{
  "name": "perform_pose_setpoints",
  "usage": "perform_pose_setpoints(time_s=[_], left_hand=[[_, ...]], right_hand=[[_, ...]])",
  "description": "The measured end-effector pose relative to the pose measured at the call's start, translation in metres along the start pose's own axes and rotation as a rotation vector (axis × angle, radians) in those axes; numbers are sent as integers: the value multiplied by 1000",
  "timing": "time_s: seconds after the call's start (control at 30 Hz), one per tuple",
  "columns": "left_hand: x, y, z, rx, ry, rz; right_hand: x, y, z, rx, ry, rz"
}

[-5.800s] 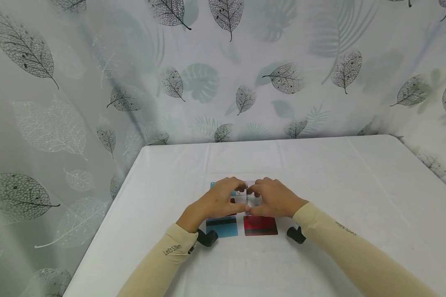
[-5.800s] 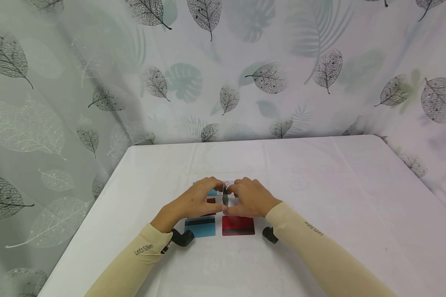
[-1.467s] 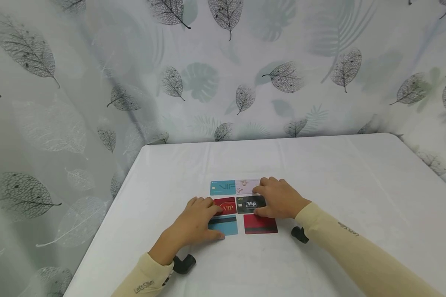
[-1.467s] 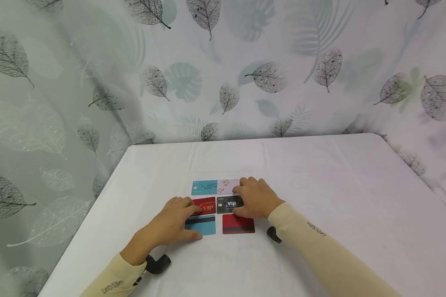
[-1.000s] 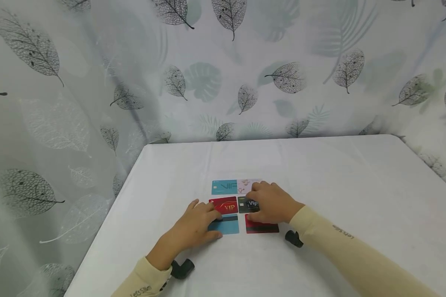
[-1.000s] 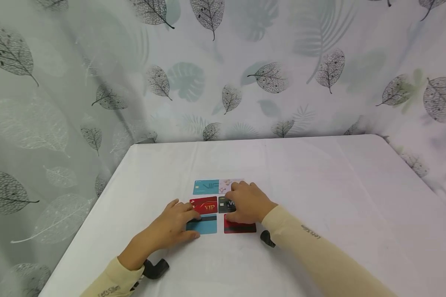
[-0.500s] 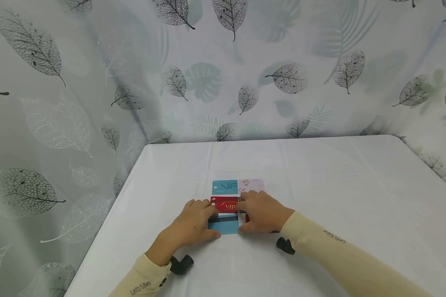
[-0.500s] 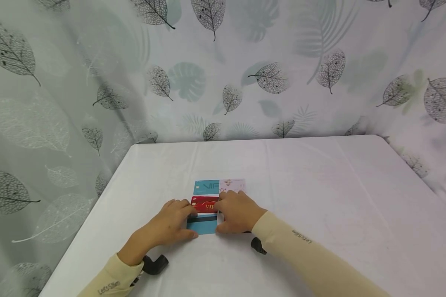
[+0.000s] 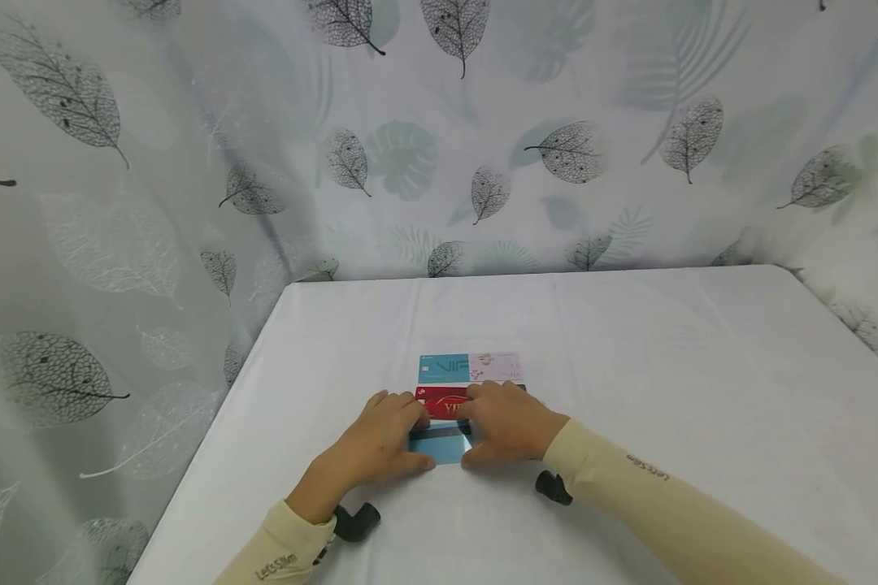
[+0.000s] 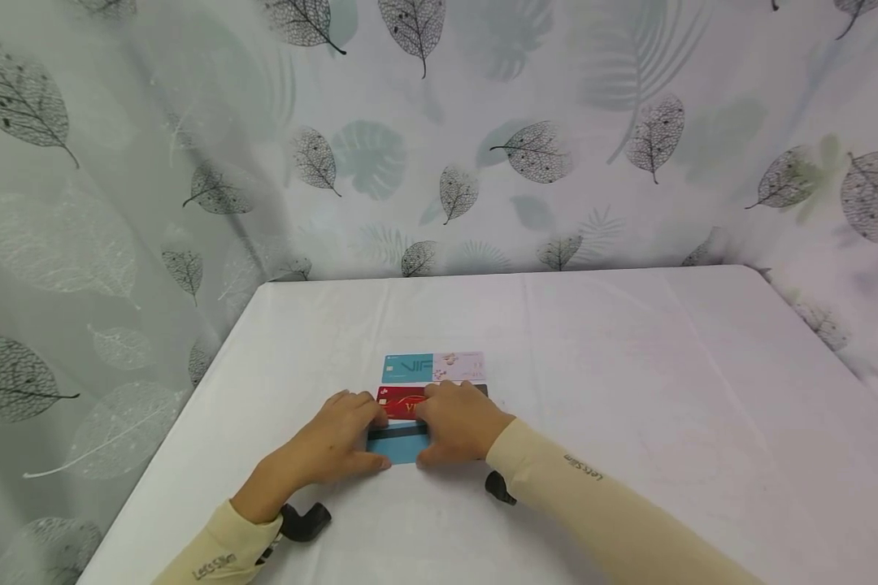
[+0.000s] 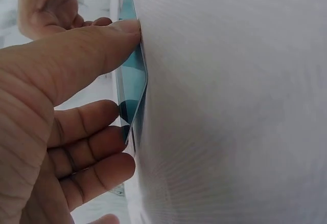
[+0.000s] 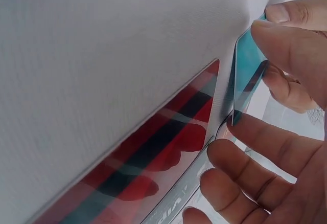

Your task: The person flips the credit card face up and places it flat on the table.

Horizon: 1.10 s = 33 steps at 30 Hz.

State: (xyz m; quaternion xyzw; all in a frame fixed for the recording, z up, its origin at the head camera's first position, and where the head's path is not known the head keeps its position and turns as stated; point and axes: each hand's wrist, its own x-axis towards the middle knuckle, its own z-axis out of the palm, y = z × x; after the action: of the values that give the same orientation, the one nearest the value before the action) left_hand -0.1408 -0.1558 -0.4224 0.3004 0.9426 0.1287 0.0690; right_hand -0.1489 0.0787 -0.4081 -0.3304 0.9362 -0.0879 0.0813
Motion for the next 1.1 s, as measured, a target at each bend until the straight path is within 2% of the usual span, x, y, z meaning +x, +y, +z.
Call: perform_pose_setpoints(time_s=[0.33, 0.67, 0.8, 1.1], left_hand=[[-1, 1, 1, 5, 3, 19], [-2, 0, 1, -43, 0, 16], [-4, 0, 2, -63, 2, 13], [-8, -4, 2, -1, 15, 26]], right_hand=[[5, 0, 6, 113, -2, -35], [2, -7, 1, -43, 1, -29], [1, -7, -1, -55, 11, -27], [-3, -4, -4, -37, 47, -37]])
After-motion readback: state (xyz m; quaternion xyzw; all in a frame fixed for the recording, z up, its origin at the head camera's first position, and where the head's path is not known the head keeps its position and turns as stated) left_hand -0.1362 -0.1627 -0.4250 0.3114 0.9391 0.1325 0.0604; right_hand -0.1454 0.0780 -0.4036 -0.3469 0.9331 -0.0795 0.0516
